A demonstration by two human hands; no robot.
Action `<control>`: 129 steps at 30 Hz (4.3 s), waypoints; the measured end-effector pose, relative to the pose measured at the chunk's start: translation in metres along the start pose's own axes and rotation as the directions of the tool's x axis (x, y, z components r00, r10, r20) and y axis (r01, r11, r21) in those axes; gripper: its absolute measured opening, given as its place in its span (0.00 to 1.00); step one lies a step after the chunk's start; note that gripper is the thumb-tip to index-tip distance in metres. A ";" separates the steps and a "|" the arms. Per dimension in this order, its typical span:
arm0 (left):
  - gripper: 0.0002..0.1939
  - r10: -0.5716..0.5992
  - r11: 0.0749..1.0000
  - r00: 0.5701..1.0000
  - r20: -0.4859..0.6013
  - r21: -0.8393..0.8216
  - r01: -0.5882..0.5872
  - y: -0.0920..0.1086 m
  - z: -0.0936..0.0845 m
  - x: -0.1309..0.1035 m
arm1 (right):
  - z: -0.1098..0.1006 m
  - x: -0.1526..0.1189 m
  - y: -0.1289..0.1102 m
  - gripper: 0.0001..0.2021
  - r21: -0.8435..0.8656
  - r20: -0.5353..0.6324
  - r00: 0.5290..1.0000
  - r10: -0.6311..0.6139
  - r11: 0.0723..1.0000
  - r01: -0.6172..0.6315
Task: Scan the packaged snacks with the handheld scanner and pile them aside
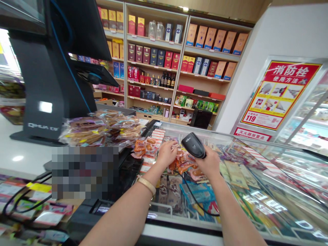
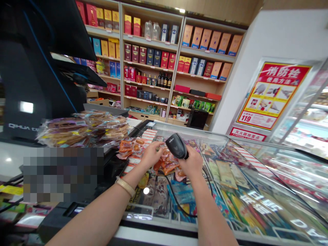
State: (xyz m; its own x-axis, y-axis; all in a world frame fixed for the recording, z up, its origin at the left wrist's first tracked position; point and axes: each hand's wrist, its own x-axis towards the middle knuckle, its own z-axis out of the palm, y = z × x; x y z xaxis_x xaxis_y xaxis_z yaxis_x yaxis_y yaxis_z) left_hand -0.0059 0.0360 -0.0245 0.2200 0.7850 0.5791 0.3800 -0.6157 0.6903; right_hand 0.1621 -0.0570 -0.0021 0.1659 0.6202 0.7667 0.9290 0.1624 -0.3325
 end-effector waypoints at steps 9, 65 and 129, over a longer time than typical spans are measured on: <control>0.10 -0.108 0.769 0.982 -0.152 0.613 0.180 -0.043 -0.025 -0.001 | 0.001 0.000 0.001 0.17 -0.015 0.009 1.000 -0.024 1.000 0.024; 0.08 -0.428 0.223 0.760 0.488 -0.758 0.613 0.009 -0.026 0.018 | 0.001 0.000 -0.001 0.15 -0.090 0.156 0.976 -0.149 0.982 0.164; 0.12 -0.353 0.771 0.873 -0.337 -0.634 0.067 -0.010 -0.022 0.021 | -0.001 0.001 -0.004 0.12 -0.120 0.204 0.974 -0.101 0.985 0.127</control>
State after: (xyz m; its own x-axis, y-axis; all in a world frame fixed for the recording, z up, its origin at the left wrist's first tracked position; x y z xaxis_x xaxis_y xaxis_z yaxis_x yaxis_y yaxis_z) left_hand -0.0246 0.0574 -0.0092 -0.2445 0.8797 0.4080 -0.2619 -0.4650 0.8457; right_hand 0.1588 -0.0583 0.0008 0.0002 0.7443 0.6678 0.9754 0.1471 -0.1642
